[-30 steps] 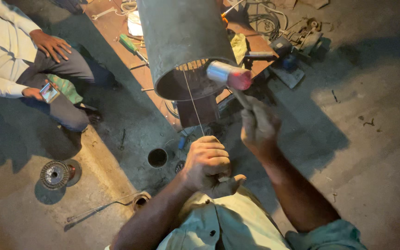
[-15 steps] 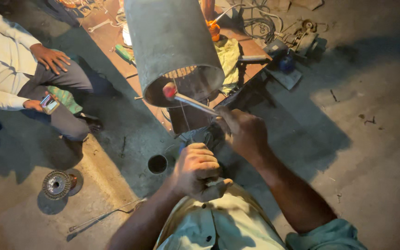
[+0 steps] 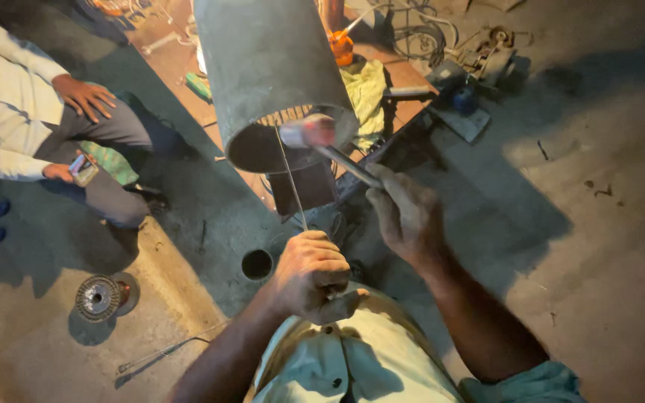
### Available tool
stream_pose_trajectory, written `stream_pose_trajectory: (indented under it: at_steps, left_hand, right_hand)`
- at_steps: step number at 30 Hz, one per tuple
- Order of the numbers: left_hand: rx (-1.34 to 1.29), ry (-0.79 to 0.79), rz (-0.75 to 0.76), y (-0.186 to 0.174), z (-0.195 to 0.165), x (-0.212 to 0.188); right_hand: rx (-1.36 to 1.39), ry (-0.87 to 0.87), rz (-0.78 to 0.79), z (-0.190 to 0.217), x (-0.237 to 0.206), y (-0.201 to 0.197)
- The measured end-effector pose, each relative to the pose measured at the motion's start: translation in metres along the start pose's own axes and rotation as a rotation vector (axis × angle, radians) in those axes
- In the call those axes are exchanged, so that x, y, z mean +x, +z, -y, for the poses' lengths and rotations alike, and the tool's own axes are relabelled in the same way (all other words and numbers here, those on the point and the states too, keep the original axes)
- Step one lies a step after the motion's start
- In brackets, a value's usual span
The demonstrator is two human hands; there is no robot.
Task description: The person uses a hammer to repeatedly strike a metal rod held against a cylindrical metal object mounted on a workbench. The person continues hammering the rod throughout the clip.
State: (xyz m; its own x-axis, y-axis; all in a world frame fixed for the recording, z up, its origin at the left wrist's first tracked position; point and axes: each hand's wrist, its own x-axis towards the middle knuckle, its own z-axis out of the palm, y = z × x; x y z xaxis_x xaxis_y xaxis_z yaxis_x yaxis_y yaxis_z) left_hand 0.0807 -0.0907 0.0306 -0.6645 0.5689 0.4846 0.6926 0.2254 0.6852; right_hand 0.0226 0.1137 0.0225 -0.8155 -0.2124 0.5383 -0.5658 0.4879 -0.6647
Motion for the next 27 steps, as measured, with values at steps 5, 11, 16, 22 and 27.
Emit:
stream_pose_trajectory:
  at_steps: [5, 11, 16, 22, 27]
  left_hand:
    - [0.009, 0.051, -0.030, -0.008, 0.002, -0.002]
    - [-0.463, -0.244, -0.543, -0.033, -0.026, -0.010]
    - [-0.223, -0.014, -0.422, -0.024, -0.020, 0.007]
    - [0.342, 0.203, -0.034, 0.015, 0.014, 0.000]
    - [0.384, 0.246, 0.020, 0.015, 0.022, -0.006]
  right_hand:
    - [-0.261, 0.095, 0.186, -0.010, -0.006, 0.021]
    - [0.077, 0.272, 0.048, -0.023, -0.037, -0.005]
    - [0.153, 0.226, -0.038, -0.020, -0.055, 0.004]
    - [0.268, 0.339, -0.039, -0.031, -0.071, 0.020]
    - [0.150, 0.326, -0.019, -0.045, -0.091, 0.020]
